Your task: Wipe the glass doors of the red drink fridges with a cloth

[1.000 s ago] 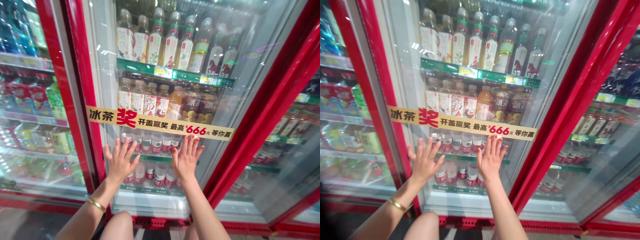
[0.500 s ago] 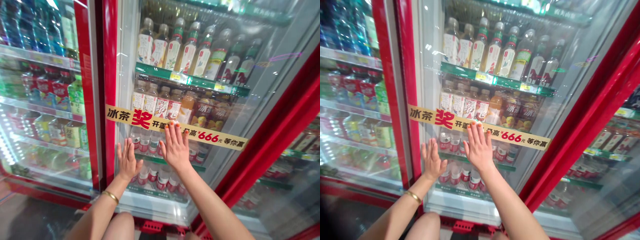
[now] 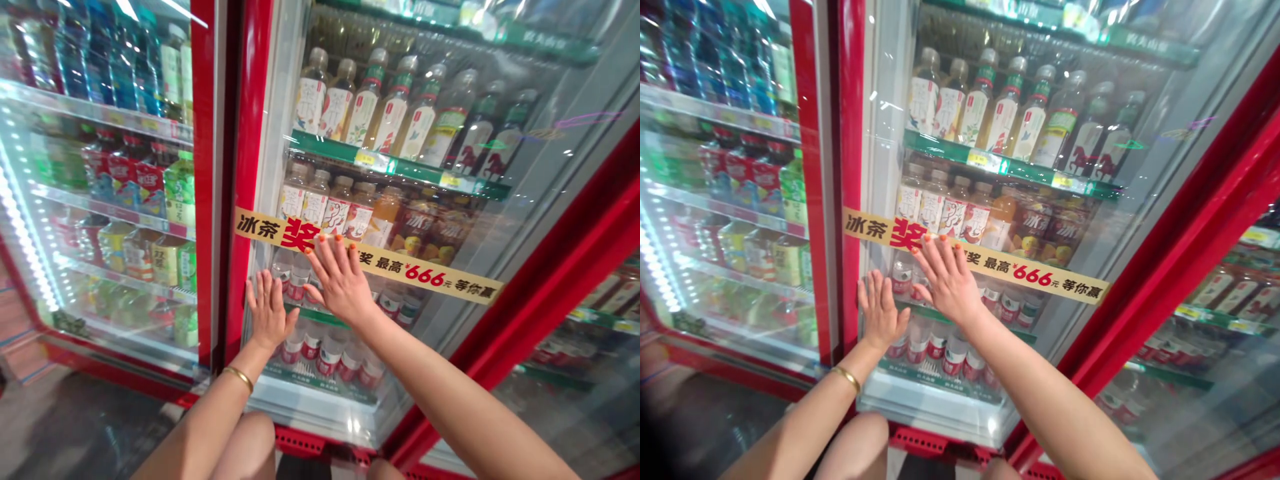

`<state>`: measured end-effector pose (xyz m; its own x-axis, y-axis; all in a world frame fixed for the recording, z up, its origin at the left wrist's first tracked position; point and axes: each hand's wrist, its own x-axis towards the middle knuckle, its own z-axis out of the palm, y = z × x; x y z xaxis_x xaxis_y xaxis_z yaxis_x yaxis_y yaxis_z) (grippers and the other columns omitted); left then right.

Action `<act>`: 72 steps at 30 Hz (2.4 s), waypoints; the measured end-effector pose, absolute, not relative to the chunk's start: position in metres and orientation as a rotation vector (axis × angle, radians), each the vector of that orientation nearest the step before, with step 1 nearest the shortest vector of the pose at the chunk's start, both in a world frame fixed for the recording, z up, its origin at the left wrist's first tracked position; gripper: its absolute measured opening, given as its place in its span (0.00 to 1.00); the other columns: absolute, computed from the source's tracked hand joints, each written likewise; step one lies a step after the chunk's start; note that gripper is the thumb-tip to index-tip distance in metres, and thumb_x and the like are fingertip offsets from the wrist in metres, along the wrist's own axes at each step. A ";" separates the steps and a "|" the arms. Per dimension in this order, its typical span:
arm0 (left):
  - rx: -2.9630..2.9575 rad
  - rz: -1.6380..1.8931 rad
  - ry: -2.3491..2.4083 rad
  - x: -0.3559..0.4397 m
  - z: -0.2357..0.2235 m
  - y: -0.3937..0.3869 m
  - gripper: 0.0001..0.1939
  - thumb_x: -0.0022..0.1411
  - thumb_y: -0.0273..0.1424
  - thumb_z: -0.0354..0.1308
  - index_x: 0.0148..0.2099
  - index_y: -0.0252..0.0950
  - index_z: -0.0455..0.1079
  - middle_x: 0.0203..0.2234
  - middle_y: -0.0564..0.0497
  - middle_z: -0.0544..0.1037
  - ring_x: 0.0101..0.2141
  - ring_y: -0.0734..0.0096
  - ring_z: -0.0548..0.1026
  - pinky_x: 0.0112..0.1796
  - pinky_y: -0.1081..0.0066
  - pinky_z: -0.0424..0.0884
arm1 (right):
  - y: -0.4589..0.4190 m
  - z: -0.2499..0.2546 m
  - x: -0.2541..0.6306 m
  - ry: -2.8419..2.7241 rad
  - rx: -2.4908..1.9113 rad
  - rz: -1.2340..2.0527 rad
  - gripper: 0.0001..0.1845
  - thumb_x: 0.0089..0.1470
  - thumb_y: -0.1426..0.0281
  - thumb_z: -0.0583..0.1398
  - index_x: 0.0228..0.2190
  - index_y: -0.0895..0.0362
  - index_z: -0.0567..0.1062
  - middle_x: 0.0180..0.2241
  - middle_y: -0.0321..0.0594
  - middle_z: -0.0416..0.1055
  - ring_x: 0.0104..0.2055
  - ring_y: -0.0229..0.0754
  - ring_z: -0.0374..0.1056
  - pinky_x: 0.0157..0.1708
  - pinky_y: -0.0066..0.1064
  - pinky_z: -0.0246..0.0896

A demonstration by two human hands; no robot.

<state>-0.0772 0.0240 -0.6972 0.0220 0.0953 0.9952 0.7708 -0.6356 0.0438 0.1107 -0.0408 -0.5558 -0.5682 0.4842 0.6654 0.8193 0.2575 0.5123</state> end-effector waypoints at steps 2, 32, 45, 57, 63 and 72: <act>-1.788 -1.637 -0.885 -0.078 -0.695 0.022 0.42 0.80 0.49 0.43 0.84 0.35 0.36 0.81 0.35 0.38 0.81 0.46 0.37 0.76 0.36 0.37 | -0.038 -0.567 0.102 -2.290 -1.040 -1.289 0.47 0.73 0.51 0.57 0.79 0.56 0.47 0.81 0.45 0.44 0.84 0.57 0.35 0.81 0.60 0.37; -1.835 -1.652 -0.756 -0.067 -0.675 0.002 0.44 0.70 0.35 0.63 0.81 0.55 0.51 0.81 0.48 0.48 0.80 0.45 0.43 0.76 0.31 0.38 | -0.076 -0.661 0.175 -1.834 -1.339 -1.338 0.41 0.71 0.49 0.58 0.77 0.47 0.56 0.79 0.39 0.53 0.85 0.49 0.23 0.80 0.60 0.13; -1.991 -1.374 -0.665 -0.014 -0.606 0.002 0.44 0.73 0.43 0.62 0.82 0.60 0.44 0.80 0.53 0.51 0.81 0.51 0.36 0.74 0.32 0.19 | -0.082 -0.656 0.208 -1.389 -1.507 -1.190 0.50 0.71 0.50 0.55 0.80 0.57 0.41 0.82 0.52 0.38 0.85 0.58 0.24 0.80 0.64 0.28; -2.013 -1.386 -0.674 -0.018 -0.610 0.002 0.45 0.71 0.43 0.65 0.81 0.62 0.48 0.81 0.57 0.49 0.81 0.47 0.37 0.75 0.33 0.18 | -0.086 -0.660 0.219 -1.232 -1.579 -1.086 0.49 0.71 0.54 0.56 0.80 0.59 0.42 0.81 0.56 0.42 0.84 0.62 0.27 0.79 0.68 0.31; -1.951 -1.347 -0.630 -0.017 -0.607 0.000 0.46 0.71 0.42 0.64 0.82 0.59 0.44 0.81 0.57 0.46 0.81 0.56 0.36 0.76 0.39 0.19 | -0.104 -0.704 0.231 -1.485 -1.503 -1.187 0.46 0.70 0.52 0.58 0.80 0.50 0.48 0.80 0.44 0.53 0.85 0.50 0.27 0.82 0.56 0.21; -1.990 -1.382 -0.669 -0.018 -0.614 0.003 0.45 0.70 0.42 0.65 0.81 0.60 0.47 0.81 0.55 0.49 0.80 0.40 0.41 0.74 0.29 0.22 | -0.090 -0.612 0.205 -1.466 -1.448 -1.249 0.46 0.74 0.47 0.49 0.80 0.54 0.42 0.81 0.42 0.49 0.85 0.45 0.26 0.82 0.53 0.23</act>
<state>-0.0181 0.0035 -0.6138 0.3245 0.0581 0.9441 0.7046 -0.6808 -0.2003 0.2051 -0.0895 -0.6121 -0.1141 0.2913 0.9498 0.9841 -0.0980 0.1482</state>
